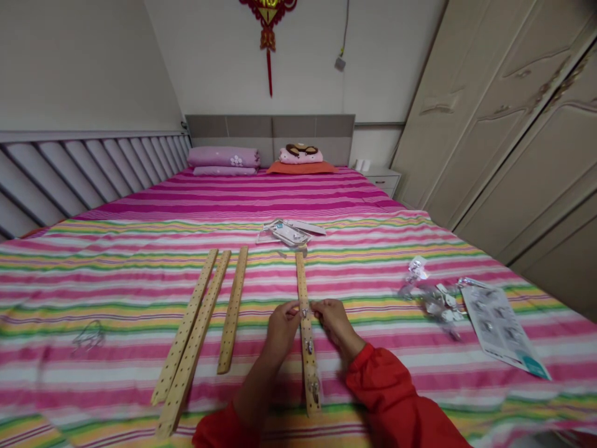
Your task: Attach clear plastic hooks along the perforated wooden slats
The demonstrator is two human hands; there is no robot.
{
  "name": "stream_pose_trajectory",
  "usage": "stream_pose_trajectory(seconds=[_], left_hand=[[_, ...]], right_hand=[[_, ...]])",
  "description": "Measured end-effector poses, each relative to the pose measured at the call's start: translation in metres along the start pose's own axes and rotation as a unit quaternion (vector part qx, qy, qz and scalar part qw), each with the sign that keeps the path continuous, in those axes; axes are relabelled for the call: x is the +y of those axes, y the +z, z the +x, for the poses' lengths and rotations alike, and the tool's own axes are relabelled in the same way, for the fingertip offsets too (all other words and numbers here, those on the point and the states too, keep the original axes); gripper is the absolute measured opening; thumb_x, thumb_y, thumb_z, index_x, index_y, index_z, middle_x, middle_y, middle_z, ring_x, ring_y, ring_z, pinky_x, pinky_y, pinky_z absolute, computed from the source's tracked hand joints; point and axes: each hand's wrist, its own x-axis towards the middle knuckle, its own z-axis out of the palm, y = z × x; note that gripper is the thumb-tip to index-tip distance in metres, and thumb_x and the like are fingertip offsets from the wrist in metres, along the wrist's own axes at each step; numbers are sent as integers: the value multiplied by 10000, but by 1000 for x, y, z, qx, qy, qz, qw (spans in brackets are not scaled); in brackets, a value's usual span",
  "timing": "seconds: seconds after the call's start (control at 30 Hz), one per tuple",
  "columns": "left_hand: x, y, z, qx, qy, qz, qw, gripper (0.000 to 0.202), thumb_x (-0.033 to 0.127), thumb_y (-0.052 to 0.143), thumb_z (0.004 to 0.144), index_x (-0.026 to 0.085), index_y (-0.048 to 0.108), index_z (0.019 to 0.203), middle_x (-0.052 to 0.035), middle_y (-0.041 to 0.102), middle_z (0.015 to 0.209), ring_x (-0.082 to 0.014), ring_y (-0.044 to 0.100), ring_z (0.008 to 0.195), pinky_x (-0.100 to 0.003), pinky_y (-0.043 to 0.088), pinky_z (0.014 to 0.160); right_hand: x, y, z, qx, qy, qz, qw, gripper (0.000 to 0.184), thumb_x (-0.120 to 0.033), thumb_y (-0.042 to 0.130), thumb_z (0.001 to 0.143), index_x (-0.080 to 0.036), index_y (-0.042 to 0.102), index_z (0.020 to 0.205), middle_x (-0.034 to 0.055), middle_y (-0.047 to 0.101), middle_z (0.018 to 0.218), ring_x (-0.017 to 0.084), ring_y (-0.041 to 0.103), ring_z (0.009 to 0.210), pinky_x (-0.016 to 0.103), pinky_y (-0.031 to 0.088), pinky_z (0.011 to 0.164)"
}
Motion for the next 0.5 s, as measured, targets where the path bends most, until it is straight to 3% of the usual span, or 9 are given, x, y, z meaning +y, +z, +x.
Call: stream_pose_trajectory(seconds=[0.1,0.2,0.5], left_hand=[[0,0,-1,-8,3,2,1000,356,268,588,706,164,697,1028,-20,637,761,-140,587,668,-251,473,646],[1,-1,-1,-20,8,6,1000,386,251,573,705,177,687,1066,-6,622,746,-130,572,652,-243,461,636],[4,-2,-2,-29,9,3,1000,366,283,581,680,188,701,1012,-21,658,768,-153,591,678,-274,480,665]], right_hand=[[0,-1,-2,-5,-33,9,999,236,-382,615,624,-172,607,517,-31,516,432,99,415,445,231,306,442],[0,-1,-4,-37,-50,10,998,193,-323,655,581,-159,701,670,-12,613,573,117,491,552,236,380,537],[1,-3,0,-29,-55,-5,998,307,-276,643,574,-148,715,843,-77,475,476,94,402,478,224,335,495]])
